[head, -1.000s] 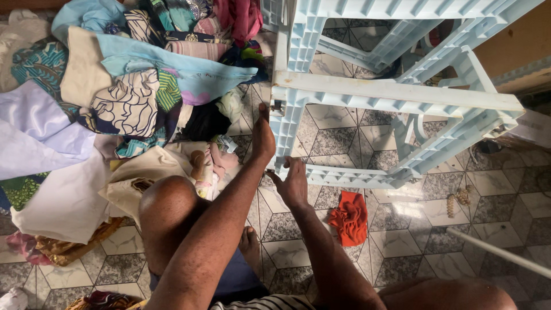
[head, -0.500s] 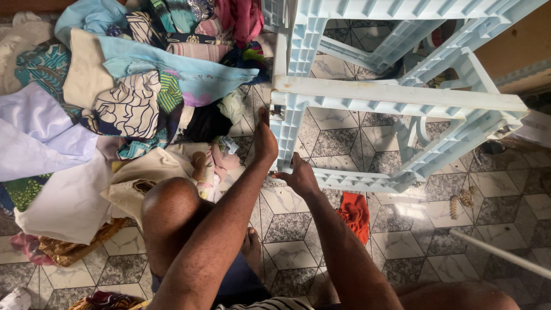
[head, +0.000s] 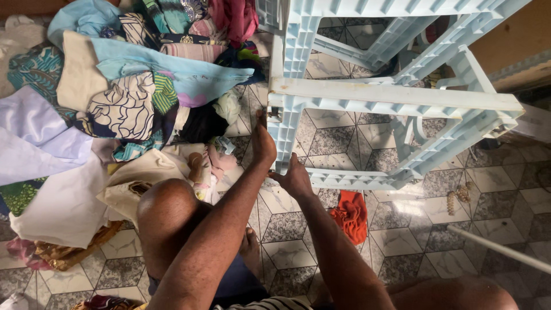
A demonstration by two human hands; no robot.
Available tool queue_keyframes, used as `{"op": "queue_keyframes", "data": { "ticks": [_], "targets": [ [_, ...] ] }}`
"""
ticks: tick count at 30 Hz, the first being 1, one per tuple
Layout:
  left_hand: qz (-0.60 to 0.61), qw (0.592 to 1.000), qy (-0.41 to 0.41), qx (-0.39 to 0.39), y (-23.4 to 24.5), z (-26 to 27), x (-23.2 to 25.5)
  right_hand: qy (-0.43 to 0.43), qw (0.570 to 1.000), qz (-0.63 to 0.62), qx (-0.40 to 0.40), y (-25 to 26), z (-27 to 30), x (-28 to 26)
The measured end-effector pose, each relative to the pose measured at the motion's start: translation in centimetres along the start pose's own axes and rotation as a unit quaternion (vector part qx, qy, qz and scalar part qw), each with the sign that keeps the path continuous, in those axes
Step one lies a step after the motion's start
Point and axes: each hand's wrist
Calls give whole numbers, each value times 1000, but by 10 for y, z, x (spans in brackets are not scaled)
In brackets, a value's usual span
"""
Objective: The person sits on the floor and assembles a stack of light blue plastic crates. They wipe the crates with a red cloth, insert small white plastic connectors into the corners, and stack the crates on top of each other.
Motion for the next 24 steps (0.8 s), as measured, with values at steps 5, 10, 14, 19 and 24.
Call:
{"op": "queue_keyframes", "data": {
  "ticks": [5,10,14,19,24],
  "targets": [
    [17,1000,-16,11,3,0,-5,-125,991,23,-31,-2,-2,-12],
    [54,999,-1,-10,6,0,-4,-68,997,-37,-7,-7,3,-9],
    [-7,999,-41,-8,5,-5,-11,36,999,20,6,5,10,1],
    [22,998,-58,-18,10,-12,-21,86,983,-112,116,73,37,39],
    [190,980,33,-58,26,-16,7,-51,836,-183,514,196,81,85]
  ]
}}
Point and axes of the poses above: each hand's wrist, its own z-axis away from the middle knuckle, its own y-axis out of the back of the hand, x = y × z, and after that the axes turned 10 degrees about -z, right-handed
